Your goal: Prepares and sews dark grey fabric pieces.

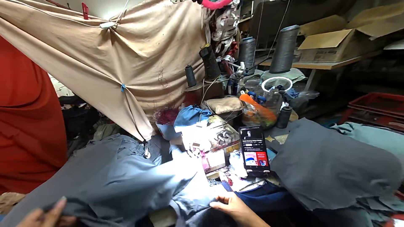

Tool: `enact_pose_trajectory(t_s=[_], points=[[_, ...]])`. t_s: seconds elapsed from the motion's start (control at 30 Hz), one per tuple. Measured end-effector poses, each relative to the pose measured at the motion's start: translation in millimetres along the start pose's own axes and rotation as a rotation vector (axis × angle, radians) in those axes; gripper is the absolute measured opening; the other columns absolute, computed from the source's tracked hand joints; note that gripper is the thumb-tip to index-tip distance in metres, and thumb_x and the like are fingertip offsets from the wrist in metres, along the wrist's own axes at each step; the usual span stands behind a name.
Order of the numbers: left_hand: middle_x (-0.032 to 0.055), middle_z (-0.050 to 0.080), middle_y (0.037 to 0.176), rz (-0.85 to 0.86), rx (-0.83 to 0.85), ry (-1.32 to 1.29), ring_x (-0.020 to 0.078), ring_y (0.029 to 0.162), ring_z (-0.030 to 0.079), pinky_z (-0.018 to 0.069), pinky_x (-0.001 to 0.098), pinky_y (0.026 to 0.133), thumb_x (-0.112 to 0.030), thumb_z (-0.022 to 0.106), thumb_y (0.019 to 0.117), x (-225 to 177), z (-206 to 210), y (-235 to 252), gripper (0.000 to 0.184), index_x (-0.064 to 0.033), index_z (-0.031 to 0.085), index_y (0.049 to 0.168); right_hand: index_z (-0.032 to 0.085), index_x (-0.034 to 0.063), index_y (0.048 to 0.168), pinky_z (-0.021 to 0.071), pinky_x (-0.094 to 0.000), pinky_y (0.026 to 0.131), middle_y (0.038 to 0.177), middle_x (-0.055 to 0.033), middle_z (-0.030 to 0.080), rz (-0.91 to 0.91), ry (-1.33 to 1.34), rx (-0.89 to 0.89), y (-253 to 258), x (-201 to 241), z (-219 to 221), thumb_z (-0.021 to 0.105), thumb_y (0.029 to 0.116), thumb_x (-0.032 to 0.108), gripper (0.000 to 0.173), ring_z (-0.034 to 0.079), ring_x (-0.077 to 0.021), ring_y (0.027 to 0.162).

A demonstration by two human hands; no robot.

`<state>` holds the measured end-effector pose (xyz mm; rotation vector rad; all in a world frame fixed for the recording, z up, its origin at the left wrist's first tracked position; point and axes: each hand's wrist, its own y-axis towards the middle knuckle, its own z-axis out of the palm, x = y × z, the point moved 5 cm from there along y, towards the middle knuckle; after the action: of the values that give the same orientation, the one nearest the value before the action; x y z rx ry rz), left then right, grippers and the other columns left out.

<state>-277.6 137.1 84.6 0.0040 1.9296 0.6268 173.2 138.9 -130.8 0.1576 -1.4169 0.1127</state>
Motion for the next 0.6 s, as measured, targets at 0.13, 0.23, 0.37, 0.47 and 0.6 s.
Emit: enact_pose_trajectory(t_s=[0.13, 0.23, 0.37, 0.47, 0.6], points=[[0.0206, 0.064, 0.116, 0.058, -0.196, 0.323, 0.0207, 0.095, 0.069, 0.0586, 0.0375, 0.085, -0.012, 0.061, 0.102, -2.9, 16.3, 74.2, 0.036, 0.0093, 0.054, 0.131, 0.07, 0.0114, 0.088, 0.0558, -0.0261, 0.075, 0.08, 0.0063, 0.071, 0.183, 0.222, 0.014, 0.9, -20.7, 29.8, 0.069, 0.0941, 0.01, 0.007, 0.065, -0.0038, 0.074], [0.0427, 0.044, 0.143, 0.362, -0.058, 0.493, 0.0579, 0.137, 0.042, 0.0354, 0.0653, 0.114, -0.02, 0.069, 0.095, -8.7, 107.4, 43.6, 0.059, 0.0157, 0.049, 0.138, 0.068, 0.0098, 0.086, 0.0563, -0.0277, 0.074, 0.079, 0.0045, 0.071, 0.268, 0.213, -0.023, 2.1, -38.1, 32.6, 0.067, 0.0965, 0.01, 0.011, 0.066, -0.0055, 0.075], [0.0216, 0.069, 0.116, 0.858, 0.073, 0.369, 0.0384, 0.115, 0.064, 0.0491, 0.0543, 0.103, -0.035, 0.074, 0.0855, 36.2, 246.2, -60.0, 0.037, -0.0073, 0.072, 0.11, 0.069, 0.0094, 0.086, 0.0577, -0.0296, 0.076, 0.08, 0.0033, 0.072, 0.322, 0.212, -0.028, -0.1, -39.4, 26.6, 0.067, 0.0966, 0.01, 0.011, 0.068, -0.0076, 0.077], [0.0142, 0.071, 0.111, 0.917, 0.118, 0.447, 0.0319, 0.106, 0.068, 0.0536, 0.049, 0.093, -0.022, 0.066, 0.0847, 77.1, 287.4, -89.9, 0.026, -0.0161, 0.074, 0.109, 0.069, 0.0102, 0.086, 0.0566, -0.0267, 0.073, 0.077, 0.0039, 0.071, 0.31, 0.23, 0.009, -3.5, -31.3, 26.6, 0.067, 0.0955, 0.009, 0.01, 0.067, -0.0057, 0.073], [0.0165, 0.076, 0.104, 0.76, 0.151, 0.59, 0.0371, 0.101, 0.072, 0.0576, 0.0523, 0.088, -0.003, 0.064, 0.0759, 79.9, 274.1, -71.0, 0.028, -0.0006, 0.077, 0.101, 0.069, 0.0117, 0.085, 0.0517, -0.0235, 0.069, 0.075, 0.0079, 0.067, 0.299, 0.121, 0.003, -0.1, -35.1, 19.4, 0.071, 0.0939, 0.012, 0.01, 0.061, -0.0023, 0.068]])
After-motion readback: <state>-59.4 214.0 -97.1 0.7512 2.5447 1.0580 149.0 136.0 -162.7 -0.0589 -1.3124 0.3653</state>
